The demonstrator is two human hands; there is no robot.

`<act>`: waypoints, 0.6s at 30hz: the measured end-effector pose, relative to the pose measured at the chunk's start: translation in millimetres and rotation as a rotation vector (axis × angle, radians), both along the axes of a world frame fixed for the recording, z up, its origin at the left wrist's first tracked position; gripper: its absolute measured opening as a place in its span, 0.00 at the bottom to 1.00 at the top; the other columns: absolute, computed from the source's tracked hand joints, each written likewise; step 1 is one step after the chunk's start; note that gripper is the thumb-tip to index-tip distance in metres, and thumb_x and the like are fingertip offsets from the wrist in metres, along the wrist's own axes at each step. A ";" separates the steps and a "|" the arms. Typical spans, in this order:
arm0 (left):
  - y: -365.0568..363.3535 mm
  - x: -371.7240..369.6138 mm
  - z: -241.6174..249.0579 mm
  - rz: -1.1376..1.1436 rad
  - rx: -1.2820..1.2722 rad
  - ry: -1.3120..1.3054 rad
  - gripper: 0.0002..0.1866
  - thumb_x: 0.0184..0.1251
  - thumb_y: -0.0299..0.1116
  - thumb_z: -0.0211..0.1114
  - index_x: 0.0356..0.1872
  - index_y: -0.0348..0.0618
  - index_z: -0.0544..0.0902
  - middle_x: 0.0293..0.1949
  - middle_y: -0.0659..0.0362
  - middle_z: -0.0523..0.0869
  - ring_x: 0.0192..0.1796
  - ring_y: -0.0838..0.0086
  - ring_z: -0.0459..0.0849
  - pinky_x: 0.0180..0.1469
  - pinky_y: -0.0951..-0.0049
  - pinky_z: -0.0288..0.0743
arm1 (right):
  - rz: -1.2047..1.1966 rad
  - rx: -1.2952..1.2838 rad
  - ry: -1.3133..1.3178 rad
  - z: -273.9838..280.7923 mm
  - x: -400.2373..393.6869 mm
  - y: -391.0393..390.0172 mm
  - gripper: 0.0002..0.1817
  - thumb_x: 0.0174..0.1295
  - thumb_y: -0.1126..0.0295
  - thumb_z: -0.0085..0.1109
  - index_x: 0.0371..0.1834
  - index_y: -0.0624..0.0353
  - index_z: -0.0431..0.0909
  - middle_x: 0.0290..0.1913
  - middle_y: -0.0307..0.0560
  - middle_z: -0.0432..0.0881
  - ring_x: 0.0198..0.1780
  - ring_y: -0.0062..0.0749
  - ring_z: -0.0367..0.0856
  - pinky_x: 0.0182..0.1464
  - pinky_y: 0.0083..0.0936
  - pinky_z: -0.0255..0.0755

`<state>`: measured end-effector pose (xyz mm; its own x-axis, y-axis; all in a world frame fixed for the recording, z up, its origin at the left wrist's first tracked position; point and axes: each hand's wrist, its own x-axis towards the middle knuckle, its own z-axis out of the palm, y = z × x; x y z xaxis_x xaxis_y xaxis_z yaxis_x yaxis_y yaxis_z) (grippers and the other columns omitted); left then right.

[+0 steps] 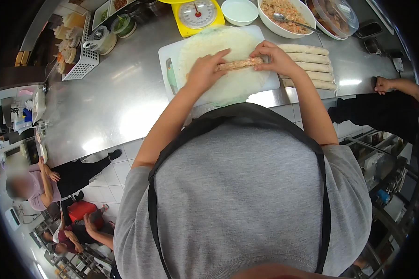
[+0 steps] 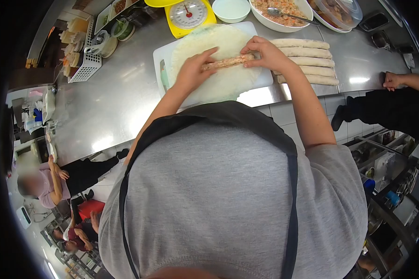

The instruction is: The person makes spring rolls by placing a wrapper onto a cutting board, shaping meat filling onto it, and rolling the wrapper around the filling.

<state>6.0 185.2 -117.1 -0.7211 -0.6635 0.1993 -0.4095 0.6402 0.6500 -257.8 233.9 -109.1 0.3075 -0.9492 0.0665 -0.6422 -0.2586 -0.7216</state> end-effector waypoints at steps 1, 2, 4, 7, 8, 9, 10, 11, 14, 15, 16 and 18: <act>-0.9 19.7 -2.2 0.004 -0.003 -0.003 0.34 0.50 0.27 0.71 0.62 0.49 0.70 0.40 0.55 0.86 0.44 0.63 0.83 0.48 0.67 0.76 | 0.002 0.042 0.032 2.9 0.9 -2.1 0.20 0.45 0.68 0.73 0.43 0.58 0.81 0.44 0.42 0.74 0.51 0.34 0.73 0.55 0.29 0.67; 0.4 40.9 -6.1 0.098 0.126 0.059 0.34 0.49 0.26 0.71 0.62 0.51 0.72 0.40 0.57 0.86 0.45 0.65 0.83 0.50 0.66 0.74 | 0.004 0.040 0.028 4.8 3.6 -5.4 0.20 0.45 0.68 0.73 0.43 0.58 0.81 0.44 0.42 0.74 0.51 0.34 0.73 0.55 0.29 0.67; 3.6 67.2 -11.4 0.196 0.253 0.121 0.34 0.48 0.26 0.71 0.61 0.52 0.73 0.40 0.58 0.86 0.46 0.66 0.82 0.52 0.65 0.73 | 0.022 -0.093 0.063 10.2 14.9 -15.4 0.20 0.45 0.66 0.73 0.43 0.58 0.81 0.44 0.43 0.74 0.51 0.36 0.73 0.55 0.30 0.68; 10.5 85.2 -11.8 0.265 0.198 0.195 0.33 0.48 0.25 0.72 0.60 0.50 0.74 0.42 0.58 0.85 0.46 0.68 0.82 0.54 0.66 0.72 | 0.082 -0.179 0.052 22.2 47.8 -29.4 0.17 0.48 0.66 0.70 0.42 0.56 0.81 0.44 0.43 0.75 0.51 0.37 0.74 0.54 0.30 0.69; 15.5 79.8 -6.2 0.286 0.093 0.233 0.31 0.48 0.25 0.71 0.59 0.49 0.75 0.41 0.58 0.85 0.45 0.67 0.82 0.53 0.67 0.72 | 0.088 -0.183 0.054 23.9 59.3 -34.4 0.17 0.48 0.66 0.70 0.42 0.56 0.81 0.44 0.43 0.75 0.51 0.37 0.74 0.54 0.30 0.69; 18.1 75.4 -3.4 0.306 -0.011 0.270 0.30 0.49 0.24 0.71 0.58 0.48 0.76 0.40 0.58 0.85 0.44 0.67 0.82 0.52 0.67 0.72 | 0.174 -0.169 0.028 24.1 70.8 -38.9 0.15 0.49 0.67 0.69 0.41 0.56 0.81 0.42 0.43 0.76 0.49 0.37 0.75 0.52 0.30 0.69; 17.1 74.1 -5.4 0.309 -0.014 0.274 0.30 0.49 0.24 0.71 0.58 0.48 0.76 0.40 0.58 0.85 0.44 0.67 0.82 0.52 0.67 0.72 | 0.259 -0.153 0.002 24.0 80.9 -42.3 0.12 0.50 0.68 0.68 0.39 0.56 0.81 0.41 0.42 0.76 0.48 0.37 0.76 0.51 0.30 0.70; 15.0 73.3 -8.3 0.299 -0.034 0.281 0.28 0.49 0.24 0.70 0.56 0.48 0.77 0.38 0.58 0.86 0.43 0.67 0.82 0.52 0.67 0.72 | 0.263 -0.155 0.003 24.6 90.3 -43.8 0.12 0.50 0.68 0.68 0.39 0.56 0.81 0.41 0.42 0.76 0.48 0.37 0.76 0.51 0.30 0.70; 13.3 70.9 -10.9 0.284 0.006 0.273 0.25 0.50 0.24 0.70 0.53 0.48 0.78 0.36 0.60 0.85 0.42 0.67 0.82 0.50 0.68 0.72 | 0.367 -0.118 0.084 17.9 112.0 -45.3 0.06 0.52 0.72 0.64 0.33 0.56 0.80 0.35 0.42 0.76 0.43 0.38 0.76 0.46 0.33 0.70; 13.0 70.2 -10.3 0.273 0.066 0.259 0.23 0.50 0.24 0.69 0.51 0.47 0.79 0.35 0.60 0.85 0.42 0.67 0.82 0.49 0.68 0.71 | 0.370 -0.119 0.085 12.1 116.7 -45.5 0.06 0.52 0.72 0.64 0.33 0.56 0.80 0.35 0.42 0.76 0.43 0.38 0.76 0.46 0.33 0.70; 12.5 70.3 -9.1 0.274 0.064 0.261 0.23 0.50 0.24 0.69 0.51 0.47 0.79 0.35 0.60 0.85 0.42 0.67 0.82 0.49 0.68 0.71 | 0.358 -0.128 0.083 7.8 121.0 -45.1 0.06 0.51 0.70 0.64 0.31 0.56 0.79 0.34 0.42 0.75 0.43 0.38 0.76 0.46 0.33 0.70; 12.7 70.8 -6.6 0.269 -0.025 0.164 0.22 0.51 0.24 0.69 0.50 0.48 0.79 0.35 0.61 0.85 0.41 0.67 0.82 0.48 0.68 0.71 | 0.347 -0.137 0.082 2.9 122.8 -43.8 0.06 0.51 0.69 0.64 0.29 0.56 0.78 0.33 0.42 0.75 0.42 0.39 0.76 0.45 0.33 0.71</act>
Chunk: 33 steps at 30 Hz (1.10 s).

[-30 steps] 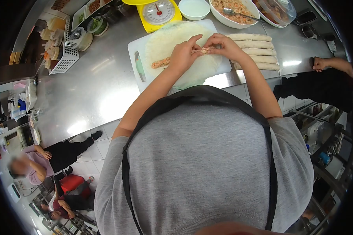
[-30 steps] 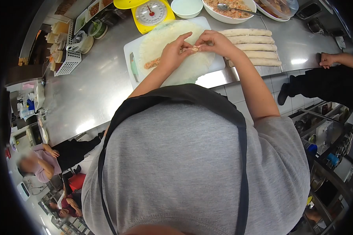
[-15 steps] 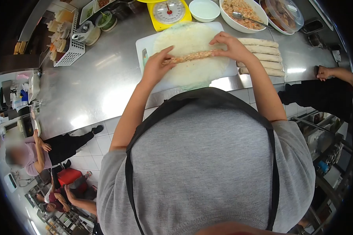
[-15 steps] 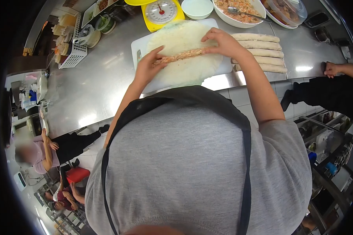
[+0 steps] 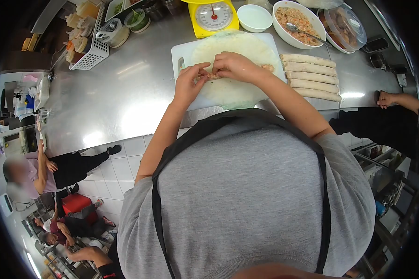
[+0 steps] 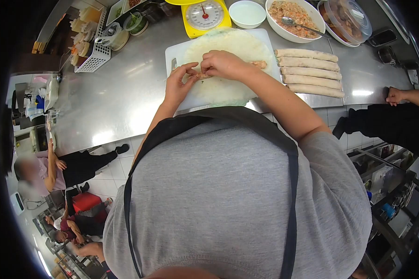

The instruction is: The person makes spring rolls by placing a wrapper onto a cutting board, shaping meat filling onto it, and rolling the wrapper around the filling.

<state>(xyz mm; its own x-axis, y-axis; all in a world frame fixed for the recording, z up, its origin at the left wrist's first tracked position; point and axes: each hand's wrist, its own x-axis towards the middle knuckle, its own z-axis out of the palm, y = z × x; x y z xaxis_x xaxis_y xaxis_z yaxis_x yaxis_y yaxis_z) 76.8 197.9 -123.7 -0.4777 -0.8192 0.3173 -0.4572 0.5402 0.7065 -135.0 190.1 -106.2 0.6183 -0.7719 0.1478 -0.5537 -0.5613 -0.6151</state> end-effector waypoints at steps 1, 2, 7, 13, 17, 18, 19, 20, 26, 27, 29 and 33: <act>1.0 0.2 2.3 0.000 0.000 0.001 0.22 0.51 0.24 0.69 0.50 0.48 0.79 0.35 0.61 0.85 0.41 0.67 0.82 0.48 0.68 0.71 | 0.005 -0.061 -0.059 -0.4 0.2 1.4 0.06 0.51 0.68 0.64 0.29 0.56 0.78 0.32 0.42 0.75 0.41 0.39 0.76 0.44 0.33 0.70; 2.4 0.5 5.2 -0.004 -0.023 0.025 0.22 0.52 0.24 0.69 0.51 0.46 0.79 0.35 0.61 0.85 0.42 0.68 0.81 0.50 0.69 0.71 | 0.010 -0.122 -0.120 -0.3 0.3 3.0 0.06 0.51 0.68 0.65 0.29 0.56 0.78 0.32 0.43 0.75 0.41 0.39 0.76 0.44 0.33 0.70; -0.7 9.4 -3.1 -0.002 0.020 0.023 0.21 0.52 0.23 0.70 0.50 0.44 0.80 0.36 0.61 0.84 0.44 0.72 0.81 0.52 0.71 0.70 | 0.005 -0.071 -0.086 -0.2 -0.7 5.2 0.06 0.54 0.70 0.63 0.33 0.56 0.79 0.34 0.43 0.75 0.42 0.39 0.75 0.45 0.32 0.70; 4.9 22.2 -3.9 0.105 0.047 0.250 0.24 0.53 0.26 0.70 0.54 0.44 0.76 0.40 0.60 0.84 0.43 0.73 0.81 0.50 0.73 0.70 | 0.007 -0.062 -0.095 4.1 21.7 -29.8 0.10 0.55 0.71 0.61 0.41 0.56 0.77 0.40 0.43 0.76 0.46 0.39 0.76 0.48 0.32 0.71; 1.6 53.6 -7.6 0.321 0.034 0.354 0.24 0.58 0.26 0.68 0.56 0.38 0.72 0.47 0.57 0.81 0.46 0.75 0.79 0.51 0.75 0.68 | 0.196 -0.059 0.190 5.6 44.9 -49.0 0.20 0.53 0.76 0.60 0.51 0.52 0.74 0.44 0.42 0.75 0.48 0.41 0.77 0.50 0.34 0.71; 3.7 59.8 -7.6 0.360 0.085 0.372 0.23 0.59 0.26 0.66 0.56 0.38 0.72 0.47 0.57 0.81 0.46 0.75 0.79 0.51 0.75 0.68 | 0.197 -0.062 0.188 6.6 47.5 -50.5 0.20 0.53 0.76 0.60 0.51 0.52 0.74 0.44 0.42 0.75 0.48 0.41 0.77 0.50 0.34 0.71; 5.0 63.6 -6.3 0.400 0.135 0.392 0.23 0.60 0.26 0.65 0.57 0.38 0.72 0.46 0.57 0.81 0.46 0.76 0.79 0.51 0.75 0.68 | 0.211 -0.034 0.239 12.7 50.5 -50.7 0.19 0.51 0.77 0.60 0.49 0.52 0.74 0.44 0.42 0.75 0.48 0.41 0.77 0.48 0.34 0.71; 5.2 65.4 -5.8 0.405 0.131 0.391 0.23 0.60 0.26 0.65 0.57 0.38 0.72 0.46 0.57 0.81 0.46 0.76 0.79 0.51 0.75 0.68 | 0.225 -0.006 0.291 16.4 53.8 -51.5 0.19 0.50 0.78 0.60 0.47 0.52 0.74 0.44 0.42 0.74 0.48 0.41 0.77 0.47 0.35 0.71; 1.9 54.2 -11.3 0.263 -0.054 -0.002 0.15 0.54 0.27 0.67 0.45 0.46 0.81 0.42 0.60 0.81 0.42 0.68 0.79 0.50 0.67 0.66 | 0.244 0.022 0.445 29.8 60.2 -52.8 0.13 0.48 0.78 0.60 0.37 0.54 0.71 0.44 0.42 0.73 0.44 0.41 0.78 0.43 0.35 0.72; 1.8 49.9 -12.4 0.262 -0.054 -0.001 0.15 0.54 0.27 0.67 0.45 0.46 0.81 0.42 0.60 0.81 0.42 0.68 0.79 0.50 0.67 0.66 | 0.244 0.022 0.447 25.1 58.0 -53.7 0.13 0.48 0.78 0.60 0.37 0.54 0.71 0.44 0.42 0.73 0.44 0.41 0.78 0.43 0.35 0.72; 4.4 36.9 -5.2 0.169 -0.135 -0.232 0.13 0.51 0.29 0.69 0.39 0.49 0.83 0.37 0.62 0.80 0.43 0.67 0.77 0.53 0.64 0.61 | 0.202 0.059 0.220 15.7 50.3 -51.5 0.13 0.49 0.75 0.62 0.37 0.54 0.72 0.43 0.42 0.73 0.42 0.41 0.79 0.43 0.34 0.72; -0.9 29.6 -9.0 0.130 -0.013 -0.164 0.13 0.50 0.34 0.71 0.39 0.51 0.84 0.33 0.66 0.81 0.43 0.71 0.77 0.53 0.65 0.57 | 0.093 0.094 -0.149 15.1 27.4 -30.6 0.14 0.50 0.68 0.66 0.38 0.55 0.74 0.43 0.42 0.73 0.39 0.41 0.78 0.43 0.33 0.72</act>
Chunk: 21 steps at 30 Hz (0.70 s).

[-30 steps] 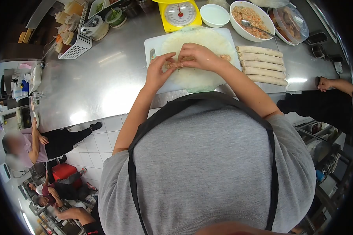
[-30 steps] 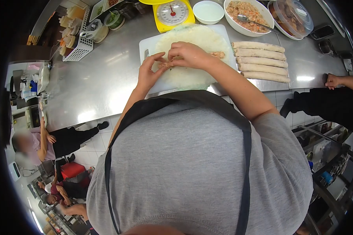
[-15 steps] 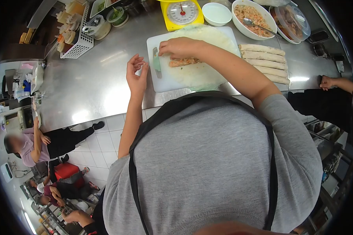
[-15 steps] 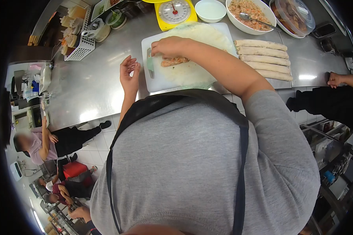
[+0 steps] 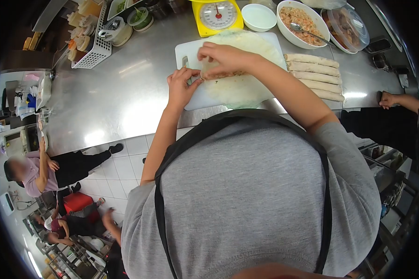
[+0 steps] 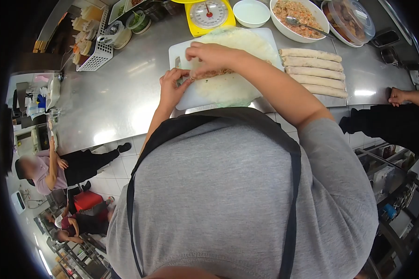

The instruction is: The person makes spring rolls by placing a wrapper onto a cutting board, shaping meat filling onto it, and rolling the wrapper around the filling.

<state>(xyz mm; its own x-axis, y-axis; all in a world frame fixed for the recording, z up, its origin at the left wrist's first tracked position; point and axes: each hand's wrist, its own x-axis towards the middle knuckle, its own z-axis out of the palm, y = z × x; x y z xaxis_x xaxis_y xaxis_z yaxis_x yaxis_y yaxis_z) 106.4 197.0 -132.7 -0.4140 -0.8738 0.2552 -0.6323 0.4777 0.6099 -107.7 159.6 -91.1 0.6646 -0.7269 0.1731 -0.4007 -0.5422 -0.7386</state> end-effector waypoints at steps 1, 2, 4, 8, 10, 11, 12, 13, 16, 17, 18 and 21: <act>0.4 -0.7 0.6 0.000 0.000 0.000 0.13 0.50 0.34 0.71 0.39 0.51 0.84 0.33 0.66 0.81 0.43 0.71 0.77 0.53 0.65 0.57 | -0.005 -0.016 0.167 1.1 -5.2 5.9 0.18 0.49 0.63 0.68 0.40 0.55 0.74 0.45 0.42 0.73 0.41 0.40 0.78 0.45 0.34 0.72; 1.6 -1.4 0.9 0.013 0.013 0.015 0.13 0.49 0.35 0.72 0.38 0.49 0.84 0.33 0.66 0.82 0.41 0.72 0.78 0.53 0.66 0.58 | -0.010 -0.032 0.334 2.1 -7.1 11.4 0.21 0.47 0.59 0.69 0.42 0.54 0.74 0.46 0.42 0.73 0.42 0.40 0.77 0.46 0.34 0.71; 4.3 -3.0 0.7 0.021 0.028 0.028 0.13 0.49 0.36 0.73 0.37 0.48 0.84 0.33 0.66 0.83 0.40 0.72 0.79 0.53 0.66 0.59 | 0.007 -0.047 0.490 -1.8 -4.8 21.8 0.27 0.44 0.55 0.71 0.46 0.52 0.74 0.50 0.40 0.72 0.51 0.39 0.74 0.52 0.38 0.68; 5.4 -8.6 1.0 0.019 -0.009 0.013 0.14 0.50 0.36 0.73 0.39 0.48 0.85 0.33 0.67 0.83 0.40 0.73 0.79 0.52 0.68 0.59 | -0.117 -0.226 0.409 -21.3 -0.8 30.9 0.32 0.42 0.50 0.72 0.51 0.50 0.73 0.53 0.38 0.71 0.59 0.36 0.67 0.55 0.43 0.63; 6.1 -11.3 -0.3 0.014 -0.007 0.010 0.14 0.50 0.36 0.73 0.40 0.49 0.85 0.33 0.67 0.82 0.40 0.74 0.79 0.53 0.68 0.58 | -0.157 -0.229 0.398 -21.3 -0.2 31.7 0.34 0.42 0.50 0.72 0.53 0.51 0.73 0.55 0.38 0.71 0.60 0.37 0.66 0.56 0.42 0.63; 6.1 -12.7 -0.9 0.015 -0.003 -0.014 0.15 0.50 0.36 0.72 0.41 0.50 0.84 0.34 0.67 0.82 0.41 0.73 0.78 0.52 0.67 0.57 | -0.154 -0.218 0.416 -18.5 -1.5 30.3 0.37 0.42 0.50 0.72 0.56 0.51 0.72 0.57 0.38 0.70 0.61 0.37 0.66 0.58 0.44 0.62; 5.6 -14.0 -1.1 0.015 0.000 -0.037 0.16 0.51 0.37 0.72 0.42 0.52 0.83 0.35 0.67 0.81 0.43 0.72 0.77 0.52 0.66 0.57 | -0.152 -0.209 0.433 -16.3 -2.7 27.8 0.39 0.42 0.49 0.72 0.59 0.51 0.71 0.60 0.38 0.69 0.62 0.38 0.65 0.60 0.45 0.61; 5.8 -15.5 -0.2 0.015 -0.002 -0.038 0.16 0.51 0.37 0.72 0.42 0.52 0.83 0.35 0.67 0.81 0.43 0.72 0.77 0.52 0.66 0.57 | -0.153 -0.211 0.432 -15.7 -3.8 25.1 0.39 0.42 0.49 0.72 0.59 0.51 0.71 0.60 0.38 0.69 0.62 0.38 0.65 0.60 0.45 0.61; 6.9 -16.8 3.8 0.031 -0.071 -0.131 0.17 0.50 0.40 0.71 0.43 0.52 0.84 0.40 0.66 0.80 0.46 0.70 0.75 0.53 0.64 0.57 | -0.206 -0.181 0.440 -14.0 -6.3 16.5 0.43 0.41 0.47 0.72 0.63 0.50 0.69 0.63 0.38 0.68 0.64 0.38 0.64 0.62 0.46 0.59; 7.6 -16.5 5.8 0.024 -0.068 -0.154 0.18 0.50 0.40 0.71 0.44 0.51 0.83 0.42 0.66 0.79 0.48 0.69 0.75 0.53 0.63 0.57 | -0.152 -0.146 0.363 -12.5 -7.3 14.1 0.40 0.45 0.49 0.69 0.63 0.49 0.68 0.63 0.40 0.68 0.65 0.38 0.64 0.63 0.44 0.60; 8.3 -16.2 6.9 0.016 -0.065 -0.177 0.19 0.50 0.41 0.71 0.45 0.51 0.83 0.44 0.65 0.78 0.49 0.68 0.74 0.54 0.63 0.57 | -0.099 -0.111 0.286 -11.7 -8.3 12.4 0.37 0.49 0.52 0.67 0.64 0.49 0.68 0.64 0.41 0.68 0.65 0.37 0.64 0.63 0.43 0.61; 8.5 -13.3 5.7 -0.051 -0.117 -0.144 0.21 0.50 0.41 0.71 0.48 0.50 0.82 0.46 0.64 0.78 0.51 0.67 0.73 0.56 0.62 0.57 | -0.023 -0.115 0.364 -17.1 -1.9 7.6 0.28 0.56 0.55 0.62 0.62 0.46 0.71 0.63 0.41 0.69 0.64 0.36 0.66 0.61 0.41 0.64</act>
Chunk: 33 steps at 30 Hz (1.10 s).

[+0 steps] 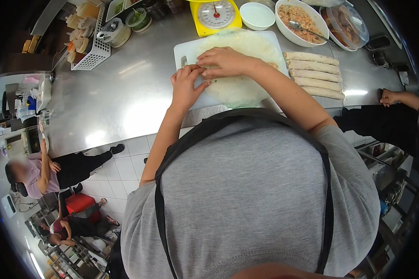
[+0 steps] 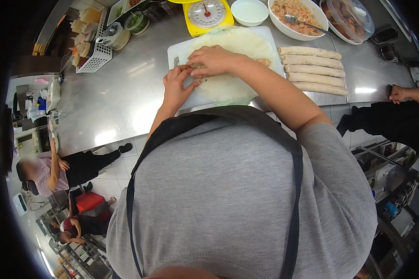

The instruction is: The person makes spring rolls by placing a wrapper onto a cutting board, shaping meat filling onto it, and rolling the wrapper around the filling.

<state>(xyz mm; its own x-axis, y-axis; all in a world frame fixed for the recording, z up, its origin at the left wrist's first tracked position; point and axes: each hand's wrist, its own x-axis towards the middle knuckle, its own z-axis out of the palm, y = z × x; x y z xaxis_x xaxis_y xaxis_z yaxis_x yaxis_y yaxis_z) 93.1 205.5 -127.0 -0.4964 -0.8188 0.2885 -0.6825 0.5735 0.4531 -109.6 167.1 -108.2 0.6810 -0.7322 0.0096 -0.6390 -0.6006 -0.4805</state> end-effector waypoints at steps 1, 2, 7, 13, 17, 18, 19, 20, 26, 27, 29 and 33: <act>0.3 0.5 -1.0 -0.002 0.000 -0.001 0.21 0.50 0.41 0.71 0.48 0.50 0.82 0.46 0.64 0.78 0.51 0.67 0.73 0.56 0.62 0.57 | -0.002 0.000 -0.001 -1.1 -0.1 -2.5 0.28 0.56 0.55 0.62 0.62 0.46 0.71 0.63 0.41 0.69 0.64 0.36 0.66 0.61 0.41 0.64; 0.8 1.4 -2.0 -0.015 0.002 0.001 0.22 0.50 0.41 0.71 0.49 0.50 0.81 0.47 0.64 0.78 0.52 0.67 0.72 0.57 0.62 0.57 | -0.063 -0.048 0.056 -2.1 -0.3 -6.0 0.25 0.58 0.58 0.60 0.60 0.45 0.73 0.64 0.41 0.69 0.64 0.36 0.67 0.61 0.40 0.64; 2.0 2.4 1.1 -0.027 0.030 -0.018 0.24 0.50 0.41 0.71 0.51 0.48 0.80 0.49 0.63 0.77 0.54 0.66 0.72 0.59 0.61 0.56 | -0.232 -0.281 0.134 -7.3 0.9 -23.6 0.19 0.61 0.66 0.55 0.57 0.41 0.76 0.63 0.38 0.70 0.62 0.37 0.68 0.58 0.37 0.67; 2.1 1.2 0.6 -0.054 0.011 -0.058 0.27 0.50 0.41 0.71 0.54 0.48 0.78 0.52 0.62 0.76 0.56 0.65 0.70 0.62 0.60 0.55 | 0.198 -0.273 0.100 13.9 17.6 -40.1 0.14 0.54 0.74 0.56 0.44 0.47 0.79 0.55 0.38 0.73 0.56 0.36 0.71 0.50 0.30 0.71; 3.3 3.9 -1.2 -0.056 0.022 -0.045 0.29 0.51 0.42 0.71 0.57 0.49 0.77 0.56 0.63 0.76 0.59 0.65 0.69 0.64 0.58 0.53 | 0.167 -0.254 0.131 9.9 13.8 -46.9 0.04 0.52 0.71 0.55 0.31 0.53 0.76 0.39 0.37 0.73 0.48 0.33 0.73 0.43 0.30 0.72; 3.5 3.3 -0.7 -0.060 0.037 -0.037 0.29 0.52 0.43 0.70 0.57 0.50 0.76 0.57 0.63 0.75 0.60 0.65 0.69 0.64 0.58 0.53 | 0.097 -0.254 0.043 5.7 8.3 -46.4 0.02 0.52 0.71 0.55 0.29 0.53 0.75 0.37 0.38 0.72 0.47 0.33 0.73 0.42 0.31 0.72; 3.5 3.2 -0.9 -0.058 0.037 -0.036 0.29 0.52 0.43 0.70 0.57 0.50 0.76 0.57 0.63 0.75 0.60 0.65 0.69 0.64 0.58 0.53 | 0.099 -0.254 0.044 3.7 3.9 -47.2 0.02 0.52 0.71 0.55 0.29 0.53 0.75 0.37 0.38 0.72 0.47 0.33 0.73 0.42 0.31 0.72; 3.6 3.3 -1.0 -0.059 0.047 -0.038 0.29 0.51 0.43 0.71 0.57 0.50 0.77 0.58 0.63 0.75 0.61 0.65 0.69 0.65 0.57 0.52 | 0.056 -0.298 0.083 1.5 -0.4 -47.9 0.04 0.53 0.73 0.55 0.31 0.53 0.75 0.38 0.39 0.73 0.46 0.35 0.74 0.43 0.31 0.71; -6.5 4.3 1.0 -0.075 0.112 -0.113 0.32 0.50 0.47 0.71 0.59 0.51 0.74 0.64 0.62 0.71 0.68 0.65 0.63 0.68 0.50 0.45 | -0.048 -0.398 -0.092 -2.9 -12.3 -37.1 0.07 0.58 0.73 0.56 0.39 0.53 0.77 0.45 0.40 0.74 0.49 0.38 0.75 0.49 0.33 0.71; -9.0 4.5 1.5 -0.085 0.129 -0.140 0.34 0.50 0.48 0.71 0.60 0.52 0.73 0.65 0.62 0.70 0.70 0.65 0.61 0.68 0.48 0.44 | -0.016 -0.326 -0.097 4.0 -10.1 -28.6 0.07 0.59 0.73 0.56 0.40 0.53 0.77 0.47 0.40 0.74 0.50 0.38 0.75 0.50 0.33 0.71; -14.5 4.3 4.9 -0.094 0.147 -0.150 0.35 0.49 0.49 0.71 0.60 0.52 0.72 0.65 0.62 0.69 0.71 0.64 0.60 0.68 0.47 0.44 | -0.023 -0.313 -0.186 7.6 -14.5 -16.9 0.09 0.57 0.73 0.58 0.41 0.53 0.78 0.46 0.42 0.74 0.50 0.39 0.75 0.51 0.33 0.71; -18.3 3.9 7.5 -0.111 0.141 -0.100 0.35 0.47 0.48 0.73 0.59 0.52 0.73 0.63 0.62 0.72 0.69 0.63 0.63 0.68 0.46 0.46 | -0.215 -0.313 -0.372 14.5 -49.3 4.7 0.10 0.58 0.71 0.60 0.43 0.54 0.78 0.47 0.43 0.74 0.50 0.37 0.76 0.51 0.31 0.72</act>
